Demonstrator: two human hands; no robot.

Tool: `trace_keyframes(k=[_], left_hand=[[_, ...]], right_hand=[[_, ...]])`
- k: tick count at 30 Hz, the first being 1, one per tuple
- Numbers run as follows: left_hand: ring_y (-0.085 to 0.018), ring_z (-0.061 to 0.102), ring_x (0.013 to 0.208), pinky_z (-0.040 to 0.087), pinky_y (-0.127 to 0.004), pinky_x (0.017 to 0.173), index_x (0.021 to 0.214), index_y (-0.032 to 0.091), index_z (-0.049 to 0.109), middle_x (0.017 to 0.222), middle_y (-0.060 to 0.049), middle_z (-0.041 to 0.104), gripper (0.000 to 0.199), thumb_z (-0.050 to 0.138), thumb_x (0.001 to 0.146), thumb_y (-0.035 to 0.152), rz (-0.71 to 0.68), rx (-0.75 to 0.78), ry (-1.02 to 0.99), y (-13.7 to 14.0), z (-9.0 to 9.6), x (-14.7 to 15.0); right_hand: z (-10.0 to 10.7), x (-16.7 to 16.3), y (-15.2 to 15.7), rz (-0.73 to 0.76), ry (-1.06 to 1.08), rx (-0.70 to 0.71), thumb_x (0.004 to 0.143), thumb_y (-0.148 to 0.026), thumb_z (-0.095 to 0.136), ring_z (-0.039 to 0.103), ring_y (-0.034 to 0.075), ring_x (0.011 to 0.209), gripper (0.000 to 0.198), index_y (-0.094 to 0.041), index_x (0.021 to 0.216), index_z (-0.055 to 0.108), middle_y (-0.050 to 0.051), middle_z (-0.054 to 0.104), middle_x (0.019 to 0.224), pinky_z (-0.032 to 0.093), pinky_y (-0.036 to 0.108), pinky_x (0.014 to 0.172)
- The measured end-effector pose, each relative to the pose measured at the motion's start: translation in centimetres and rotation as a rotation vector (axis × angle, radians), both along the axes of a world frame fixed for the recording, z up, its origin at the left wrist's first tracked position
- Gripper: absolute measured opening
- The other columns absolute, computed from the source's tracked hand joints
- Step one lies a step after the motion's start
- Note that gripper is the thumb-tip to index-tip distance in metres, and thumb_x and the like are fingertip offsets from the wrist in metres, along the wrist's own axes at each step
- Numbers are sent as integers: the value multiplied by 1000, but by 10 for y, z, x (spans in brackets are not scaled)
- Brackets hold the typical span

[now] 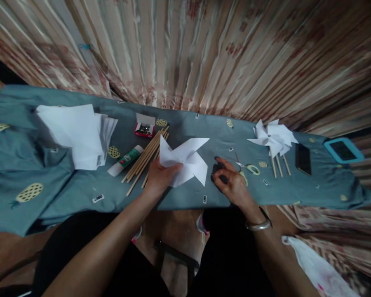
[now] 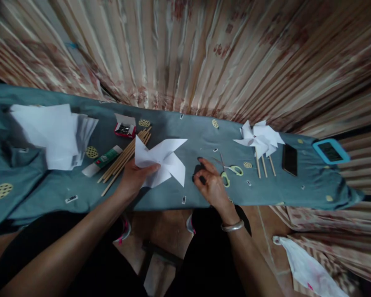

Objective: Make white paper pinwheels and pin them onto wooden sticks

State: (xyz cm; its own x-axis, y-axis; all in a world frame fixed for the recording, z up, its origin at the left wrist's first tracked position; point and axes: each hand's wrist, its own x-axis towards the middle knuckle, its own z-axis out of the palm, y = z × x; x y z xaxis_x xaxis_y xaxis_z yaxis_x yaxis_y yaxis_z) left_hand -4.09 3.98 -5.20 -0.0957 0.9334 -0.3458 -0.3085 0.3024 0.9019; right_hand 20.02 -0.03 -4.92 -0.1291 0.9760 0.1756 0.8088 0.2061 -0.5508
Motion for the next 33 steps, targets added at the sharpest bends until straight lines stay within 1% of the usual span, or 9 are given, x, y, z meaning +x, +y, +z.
trace_keyframes(k=[2, 6, 9, 12, 16, 22, 25, 29, 33], left_hand=[[-16, 60, 60, 48, -27, 60, 65, 14, 71, 64, -1, 70, 27, 83, 45, 27, -3, 1, 26, 2, 0, 1], [-15, 59, 59, 47, -26, 59, 67, 14, 70, 64, -1, 70, 27, 83, 47, 27, -9, 10, 57, 4, 0, 1], [-16, 61, 62, 49, -26, 60, 68, 14, 70, 67, -2, 71, 26, 83, 49, 25, -12, 16, 83, 3, -1, 1], [-17, 63, 64, 50, -26, 61, 72, 15, 71, 71, -2, 72, 26, 83, 50, 24, -16, 12, 67, 2, -2, 1], [-16, 64, 63, 52, -26, 63, 76, 15, 72, 72, -1, 73, 30, 85, 50, 22, -19, 18, 19, 2, 0, 1], [-17, 65, 65, 52, -27, 65, 73, 13, 74, 71, -3, 74, 26, 83, 51, 23, -91, 30, 49, 8, 9, 5], [-18, 65, 64, 52, -28, 64, 71, 14, 74, 70, -3, 74, 26, 83, 49, 24, -58, 30, 41, 10, 10, 10], [-19, 65, 65, 52, -29, 66, 74, 14, 73, 71, -3, 74, 29, 83, 48, 24, -52, 27, 10, 10, 11, 14], [-18, 64, 62, 50, -28, 62, 73, 13, 73, 68, -3, 73, 28, 83, 50, 25, -62, 35, 15, 8, 13, 12]], right_hand=[[-6, 0, -1, 13, -15, -1, 85, -25, 59, 56, 30, 128, 12, -21, 76, 66, 16, 58, 138, 44, 53, 106], [-4, 1, 0, -12, 13, 12, 87, -26, 59, 58, 28, 126, 10, -22, 81, 67, 14, 61, 134, 45, 51, 106], [-5, 4, -4, -63, 46, 35, 86, -28, 63, 63, 27, 118, 9, -22, 90, 69, 12, 67, 125, 48, 49, 102], [-5, 3, -8, -80, 34, 55, 88, -29, 62, 67, 26, 105, 14, -24, 98, 70, 9, 73, 108, 53, 47, 95], [-2, -3, -7, -41, -30, 73, 92, -27, 56, 68, 26, 95, 17, -24, 98, 72, 7, 76, 98, 54, 44, 88], [-1, -8, -6, 51, -209, 108, 95, -22, 47, 65, 30, 90, 25, -19, 98, 71, 12, 74, 96, 54, 45, 84], [-4, -9, -8, 41, -236, 118, 95, -21, 46, 64, 31, 90, 25, -18, 98, 71, 13, 73, 95, 55, 46, 82], [-6, -11, -9, -34, -97, 104, 92, -22, 50, 65, 30, 89, 20, -23, 93, 70, 10, 74, 92, 55, 46, 82], [4, -21, -12, -250, 295, 64, 86, -30, 63, 68, 25, 80, 8, -27, 88, 70, 4, 72, 83, 57, 44, 78]])
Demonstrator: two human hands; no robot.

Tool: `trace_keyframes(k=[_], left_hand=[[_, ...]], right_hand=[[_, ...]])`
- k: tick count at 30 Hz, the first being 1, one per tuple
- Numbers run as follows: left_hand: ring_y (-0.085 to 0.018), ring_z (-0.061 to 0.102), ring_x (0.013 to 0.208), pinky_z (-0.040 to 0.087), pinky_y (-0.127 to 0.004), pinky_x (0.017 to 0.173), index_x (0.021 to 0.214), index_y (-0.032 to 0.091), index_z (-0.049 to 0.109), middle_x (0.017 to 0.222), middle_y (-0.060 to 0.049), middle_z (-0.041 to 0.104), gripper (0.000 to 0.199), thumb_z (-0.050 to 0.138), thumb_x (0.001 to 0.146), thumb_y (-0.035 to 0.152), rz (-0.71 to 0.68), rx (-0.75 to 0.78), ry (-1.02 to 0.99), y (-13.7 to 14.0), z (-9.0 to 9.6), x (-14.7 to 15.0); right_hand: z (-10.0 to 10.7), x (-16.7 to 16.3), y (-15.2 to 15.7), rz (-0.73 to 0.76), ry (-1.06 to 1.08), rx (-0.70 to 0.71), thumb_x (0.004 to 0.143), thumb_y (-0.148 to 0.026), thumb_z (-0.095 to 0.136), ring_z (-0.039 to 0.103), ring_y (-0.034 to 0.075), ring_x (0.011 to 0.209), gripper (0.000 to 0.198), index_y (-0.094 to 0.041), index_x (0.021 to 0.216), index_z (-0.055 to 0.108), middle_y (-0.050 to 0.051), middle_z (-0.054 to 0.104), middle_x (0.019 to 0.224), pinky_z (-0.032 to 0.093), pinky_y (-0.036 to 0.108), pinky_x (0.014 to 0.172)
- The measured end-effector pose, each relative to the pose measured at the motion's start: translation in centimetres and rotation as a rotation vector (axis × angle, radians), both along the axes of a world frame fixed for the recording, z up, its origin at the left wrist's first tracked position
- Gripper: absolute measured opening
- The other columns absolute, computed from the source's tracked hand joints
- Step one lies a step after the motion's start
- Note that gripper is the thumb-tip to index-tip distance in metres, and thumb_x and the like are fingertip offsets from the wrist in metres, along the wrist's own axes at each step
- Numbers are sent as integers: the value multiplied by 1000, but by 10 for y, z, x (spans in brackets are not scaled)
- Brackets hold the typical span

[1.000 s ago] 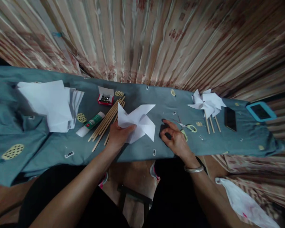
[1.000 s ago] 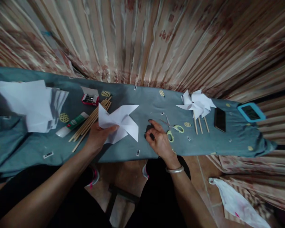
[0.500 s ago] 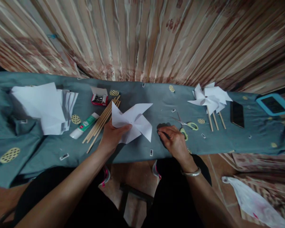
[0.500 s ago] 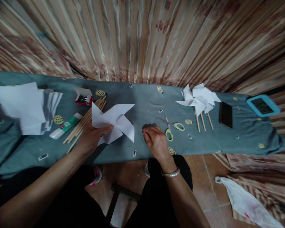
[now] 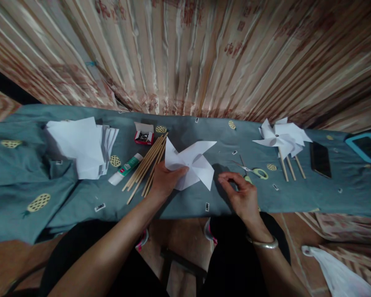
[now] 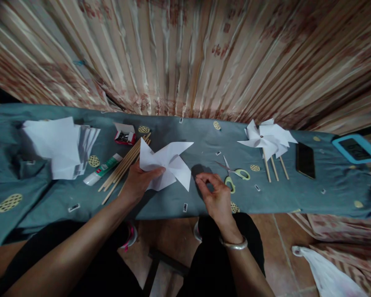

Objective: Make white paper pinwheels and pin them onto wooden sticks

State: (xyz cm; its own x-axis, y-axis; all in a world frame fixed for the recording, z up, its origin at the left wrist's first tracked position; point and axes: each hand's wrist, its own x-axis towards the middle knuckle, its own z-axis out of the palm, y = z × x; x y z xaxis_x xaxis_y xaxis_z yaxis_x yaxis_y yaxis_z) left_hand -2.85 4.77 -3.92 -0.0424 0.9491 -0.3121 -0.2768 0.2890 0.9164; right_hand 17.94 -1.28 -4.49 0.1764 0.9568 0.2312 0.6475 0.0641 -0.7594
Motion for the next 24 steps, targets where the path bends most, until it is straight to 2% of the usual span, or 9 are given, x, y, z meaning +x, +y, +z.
trace_keyframes(k=[3, 5, 7, 10, 13, 17, 24], left_hand=[[-19, 65, 62, 52, -30, 63, 70, 13, 72, 66, -3, 73, 26, 82, 49, 24, -7, 15, 6, -1, 1, 1], [-19, 66, 64, 54, -31, 66, 70, 14, 71, 68, -3, 73, 26, 81, 48, 24, -22, 43, 1, -3, 3, 2], [-20, 68, 68, 55, -32, 70, 75, 14, 72, 72, -3, 75, 29, 81, 49, 24, -39, 85, 2, -6, 6, 4], [-22, 70, 73, 56, -33, 72, 78, 14, 72, 77, -4, 76, 28, 79, 54, 25, -86, 147, 39, -11, 11, 6], [-21, 70, 73, 56, -31, 70, 79, 13, 73, 78, -5, 76, 26, 78, 58, 26, -119, 197, 82, -16, 14, 8], [-20, 69, 69, 54, -28, 65, 81, 13, 74, 76, -4, 76, 24, 75, 60, 25, -144, 233, 100, -18, 15, 11], [-19, 68, 71, 52, -26, 65, 84, 13, 74, 78, -3, 76, 25, 73, 62, 25, -169, 222, 85, -20, 12, 15]], right_hand=[[16, -20, -4, -30, 235, 21, 83, -30, 68, 69, 24, 84, 5, -29, 87, 71, 3, 72, 86, 57, 45, 83], [27, -36, -6, 33, 246, 86, 84, -27, 68, 66, 25, 106, 4, -29, 86, 72, 4, 71, 107, 51, 49, 98], [34, -50, -6, 47, 168, 159, 84, -25, 69, 53, 26, 130, 4, -27, 84, 72, 4, 60, 134, 39, 53, 111], [39, -59, -5, 60, 71, 197, 85, -21, 68, 30, 26, 147, 7, -24, 83, 73, 1, 43, 153, 24, 55, 120], [38, -59, -4, 72, 30, 196, 86, -20, 67, 22, 26, 150, 8, -24, 83, 73, -1, 38, 156, 18, 55, 122], [36, -56, -4, 76, 30, 187, 86, -20, 67, 21, 25, 151, 8, -24, 82, 74, -1, 38, 157, 14, 55, 122], [34, -53, -4, 58, 112, 129, 84, -23, 69, 23, 26, 150, 5, -25, 83, 74, -1, 40, 156, 13, 56, 122]])
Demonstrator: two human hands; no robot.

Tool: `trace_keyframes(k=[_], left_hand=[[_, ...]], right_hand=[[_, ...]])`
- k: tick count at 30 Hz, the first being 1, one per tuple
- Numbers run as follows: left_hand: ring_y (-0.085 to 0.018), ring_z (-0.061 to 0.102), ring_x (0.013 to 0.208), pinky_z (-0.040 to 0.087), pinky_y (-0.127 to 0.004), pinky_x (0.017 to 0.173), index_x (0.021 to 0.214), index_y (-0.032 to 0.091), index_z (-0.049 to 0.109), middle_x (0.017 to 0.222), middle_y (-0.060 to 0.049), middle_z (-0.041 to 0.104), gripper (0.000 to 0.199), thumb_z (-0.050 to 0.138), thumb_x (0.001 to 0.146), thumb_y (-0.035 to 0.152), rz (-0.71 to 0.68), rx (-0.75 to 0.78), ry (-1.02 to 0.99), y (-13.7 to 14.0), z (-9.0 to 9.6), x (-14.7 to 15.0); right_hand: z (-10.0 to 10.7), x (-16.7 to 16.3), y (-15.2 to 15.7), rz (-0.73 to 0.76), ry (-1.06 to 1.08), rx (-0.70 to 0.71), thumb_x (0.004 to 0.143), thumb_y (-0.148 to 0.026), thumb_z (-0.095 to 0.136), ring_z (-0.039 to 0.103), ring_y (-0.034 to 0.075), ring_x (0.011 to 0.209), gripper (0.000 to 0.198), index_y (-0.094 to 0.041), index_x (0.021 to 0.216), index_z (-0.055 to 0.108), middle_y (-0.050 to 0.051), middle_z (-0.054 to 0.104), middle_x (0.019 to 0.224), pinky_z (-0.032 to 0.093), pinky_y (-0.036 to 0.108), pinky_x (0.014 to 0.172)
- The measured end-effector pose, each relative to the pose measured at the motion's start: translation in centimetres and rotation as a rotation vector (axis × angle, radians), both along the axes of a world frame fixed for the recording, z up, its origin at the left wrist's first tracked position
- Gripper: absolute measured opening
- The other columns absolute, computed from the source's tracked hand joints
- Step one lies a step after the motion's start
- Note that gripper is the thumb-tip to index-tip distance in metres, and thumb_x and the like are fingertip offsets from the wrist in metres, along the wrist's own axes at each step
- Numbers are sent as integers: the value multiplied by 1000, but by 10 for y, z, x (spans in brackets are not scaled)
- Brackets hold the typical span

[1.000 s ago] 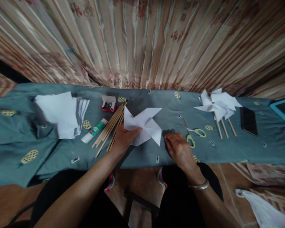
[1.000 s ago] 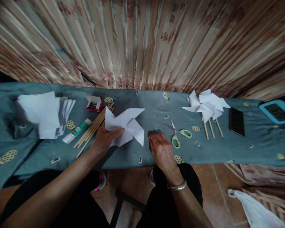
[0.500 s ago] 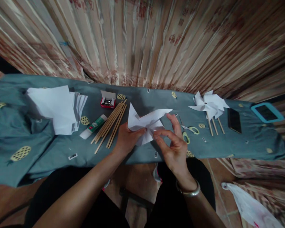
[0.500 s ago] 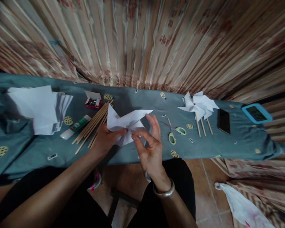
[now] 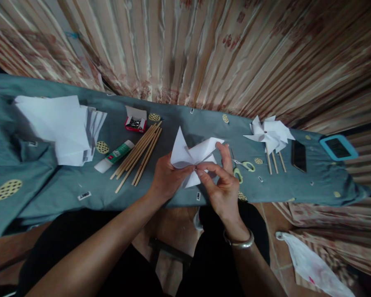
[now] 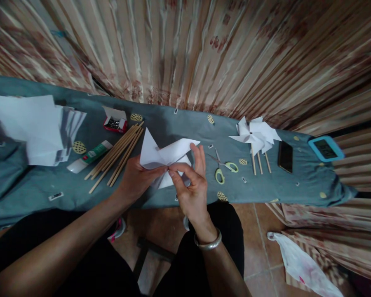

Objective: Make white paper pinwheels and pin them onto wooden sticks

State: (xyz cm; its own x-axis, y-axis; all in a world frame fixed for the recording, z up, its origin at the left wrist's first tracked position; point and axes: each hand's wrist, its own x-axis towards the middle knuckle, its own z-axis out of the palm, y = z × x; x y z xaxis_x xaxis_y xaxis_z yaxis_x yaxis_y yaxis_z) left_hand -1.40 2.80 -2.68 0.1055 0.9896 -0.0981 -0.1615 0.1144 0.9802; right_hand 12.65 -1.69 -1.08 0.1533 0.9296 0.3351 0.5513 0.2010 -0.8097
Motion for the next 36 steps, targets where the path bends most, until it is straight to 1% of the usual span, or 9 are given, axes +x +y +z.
trace_keyframes(k=[6, 12, 19, 22, 24, 28, 32, 36], left_hand=[[-19, 68, 72, 53, -26, 66, 83, 14, 74, 79, -4, 76, 24, 74, 63, 27, -27, 8, 4, -1, -1, 0], [-17, 66, 67, 51, -25, 63, 80, 14, 73, 74, -2, 74, 22, 75, 62, 25, -31, 15, 0, -1, -1, -1], [-16, 65, 65, 50, -25, 63, 80, 14, 72, 73, -2, 74, 19, 74, 63, 24, -36, 26, -15, -2, -2, -1], [-16, 66, 68, 51, -25, 65, 81, 14, 72, 75, -2, 74, 18, 72, 65, 21, -30, 29, 26, -3, -1, -1], [-17, 68, 70, 51, -25, 66, 84, 14, 73, 78, -2, 75, 19, 70, 66, 20, -29, 38, 72, -3, 0, -1], [-20, 71, 78, 54, -27, 71, 95, 16, 73, 86, -3, 77, 28, 68, 69, 19, -35, 64, 140, -4, 2, -1], [-22, 72, 84, 55, -30, 78, 104, 16, 72, 93, -4, 78, 35, 70, 69, 22, -65, 93, 151, -6, 5, -2], [-22, 72, 85, 56, -30, 78, 108, 16, 71, 94, -4, 78, 38, 71, 72, 26, -92, 96, 154, -7, 5, -4]], right_hand=[[-2, 2, 1, -13, 50, -46, 82, -26, 71, 30, 27, 148, 3, -25, 83, 74, 1, 43, 154, 21, 54, 120], [-1, 1, 1, -7, 55, -58, 83, -25, 70, 30, 25, 148, 3, -24, 82, 73, 2, 43, 154, 19, 49, 122], [0, 0, 1, -3, 62, -76, 83, -24, 69, 29, 25, 148, 3, -24, 80, 71, 2, 45, 153, 21, 49, 121], [0, 0, 1, -6, 52, -85, 83, -24, 68, 28, 25, 148, 4, -24, 81, 71, 1, 45, 152, 20, 50, 121], [0, -1, 1, -9, 43, -90, 83, -24, 67, 29, 26, 148, 4, -24, 80, 70, 1, 45, 152, 20, 52, 121], [-2, -1, 1, -23, 48, -97, 82, -25, 68, 28, 26, 148, 4, -24, 79, 70, 1, 45, 152, 19, 53, 121], [-3, 0, 2, -38, 72, -112, 82, -25, 68, 27, 26, 149, 3, -24, 80, 70, 2, 46, 152, 17, 53, 121], [-4, 1, 3, -38, 87, -123, 81, -26, 69, 27, 26, 149, 4, -24, 78, 71, 0, 48, 151, 17, 54, 121]])
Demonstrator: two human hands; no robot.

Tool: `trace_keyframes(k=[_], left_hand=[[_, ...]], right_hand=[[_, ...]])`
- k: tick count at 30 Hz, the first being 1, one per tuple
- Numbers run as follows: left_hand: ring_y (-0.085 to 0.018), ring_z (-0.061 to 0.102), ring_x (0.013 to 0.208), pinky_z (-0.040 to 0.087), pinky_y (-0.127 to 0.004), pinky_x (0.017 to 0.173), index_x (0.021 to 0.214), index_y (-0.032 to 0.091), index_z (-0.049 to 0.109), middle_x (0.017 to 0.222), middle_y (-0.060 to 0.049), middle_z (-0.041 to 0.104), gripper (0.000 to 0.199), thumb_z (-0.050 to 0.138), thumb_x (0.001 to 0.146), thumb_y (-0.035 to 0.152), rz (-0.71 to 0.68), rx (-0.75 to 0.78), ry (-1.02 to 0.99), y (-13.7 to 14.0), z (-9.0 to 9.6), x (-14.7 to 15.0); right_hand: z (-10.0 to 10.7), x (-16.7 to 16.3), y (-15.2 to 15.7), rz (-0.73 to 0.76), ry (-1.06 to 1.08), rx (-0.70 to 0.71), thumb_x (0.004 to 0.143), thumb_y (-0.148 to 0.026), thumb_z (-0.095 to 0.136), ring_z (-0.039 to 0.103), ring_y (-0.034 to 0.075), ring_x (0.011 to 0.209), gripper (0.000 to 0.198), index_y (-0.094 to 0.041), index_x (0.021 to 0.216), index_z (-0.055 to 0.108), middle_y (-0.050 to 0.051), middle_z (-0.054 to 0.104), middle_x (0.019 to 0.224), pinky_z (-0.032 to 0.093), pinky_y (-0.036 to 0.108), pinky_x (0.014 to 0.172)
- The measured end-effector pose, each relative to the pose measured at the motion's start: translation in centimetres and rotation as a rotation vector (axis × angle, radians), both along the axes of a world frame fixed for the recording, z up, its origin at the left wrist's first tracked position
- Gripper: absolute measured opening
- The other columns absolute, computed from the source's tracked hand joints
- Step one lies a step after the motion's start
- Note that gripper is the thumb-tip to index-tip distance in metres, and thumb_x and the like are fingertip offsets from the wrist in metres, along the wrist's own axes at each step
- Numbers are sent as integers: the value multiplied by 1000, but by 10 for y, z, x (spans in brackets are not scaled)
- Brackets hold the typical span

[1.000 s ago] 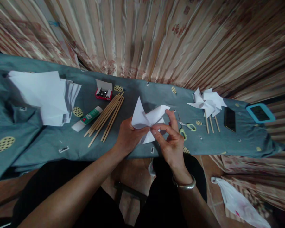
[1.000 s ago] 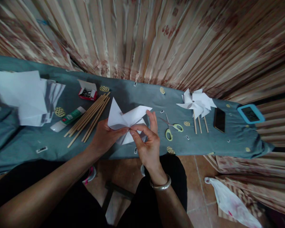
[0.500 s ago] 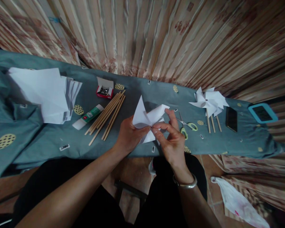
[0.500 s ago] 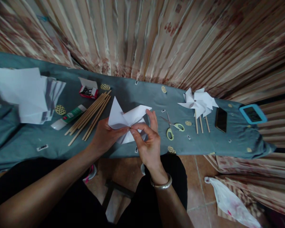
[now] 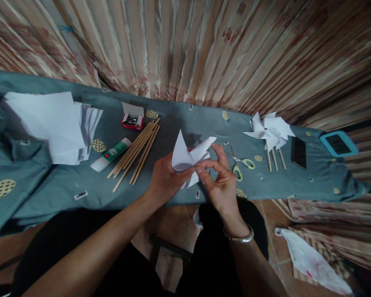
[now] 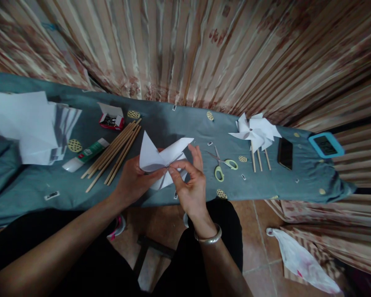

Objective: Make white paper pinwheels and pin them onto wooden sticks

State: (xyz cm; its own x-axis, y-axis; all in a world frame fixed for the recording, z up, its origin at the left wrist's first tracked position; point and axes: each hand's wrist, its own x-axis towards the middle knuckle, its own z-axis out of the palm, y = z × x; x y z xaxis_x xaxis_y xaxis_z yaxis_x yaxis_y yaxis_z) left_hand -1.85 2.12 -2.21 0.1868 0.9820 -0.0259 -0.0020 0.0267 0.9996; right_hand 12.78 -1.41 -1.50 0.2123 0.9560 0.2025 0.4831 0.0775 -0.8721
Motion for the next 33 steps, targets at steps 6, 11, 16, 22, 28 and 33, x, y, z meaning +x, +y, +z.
trace_keyframes(k=[6, 11, 16, 22, 28, 33], left_hand=[[-23, 72, 88, 54, -31, 79, 109, 15, 71, 99, -6, 77, 37, 71, 74, 29, -10, 26, 38, 1, -4, -5], [-24, 72, 90, 54, -32, 80, 111, 15, 71, 101, -7, 77, 41, 73, 74, 32, -12, -10, 38, 0, -4, -6], [-25, 72, 90, 55, -32, 81, 110, 15, 71, 99, -7, 77, 40, 74, 73, 33, -10, -21, 33, 0, -2, -5], [-26, 72, 91, 55, -33, 80, 109, 14, 71, 101, -8, 77, 42, 74, 72, 33, -26, -55, 37, -1, -3, -5], [-25, 72, 90, 55, -32, 80, 108, 14, 71, 100, -8, 77, 42, 75, 70, 31, -40, -66, 1, 0, -5, -4], [-25, 72, 87, 55, -32, 77, 109, 13, 71, 98, -8, 77, 43, 73, 71, 33, -53, -72, 18, -1, -6, -4]], right_hand=[[-2, 1, -1, -6, 68, -18, 80, -26, 71, 29, 27, 148, 1, -26, 79, 71, 0, 47, 150, 17, 53, 122], [-5, 1, -2, -62, 83, 24, 77, -28, 75, 36, 27, 144, 13, -22, 85, 66, 8, 44, 152, 22, 54, 119], [-11, 2, -1, -137, 90, 26, 72, -34, 80, 39, 28, 142, 52, -22, 118, 58, 13, 43, 152, 26, 54, 118], [-14, 5, 0, -43, 342, -66, 70, -37, 82, 61, 26, 119, 95, -23, 148, 29, 12, 63, 130, 48, 48, 104], [-4, 5, -1, -21, 424, -192, 69, -38, 82, 72, 24, 73, 96, -28, 149, 30, 0, 75, 87, 61, 41, 69], [0, 5, -1, -40, 405, -203, 67, -35, 83, 73, 24, 80, 92, -25, 145, 36, 1, 77, 87, 60, 41, 77]])
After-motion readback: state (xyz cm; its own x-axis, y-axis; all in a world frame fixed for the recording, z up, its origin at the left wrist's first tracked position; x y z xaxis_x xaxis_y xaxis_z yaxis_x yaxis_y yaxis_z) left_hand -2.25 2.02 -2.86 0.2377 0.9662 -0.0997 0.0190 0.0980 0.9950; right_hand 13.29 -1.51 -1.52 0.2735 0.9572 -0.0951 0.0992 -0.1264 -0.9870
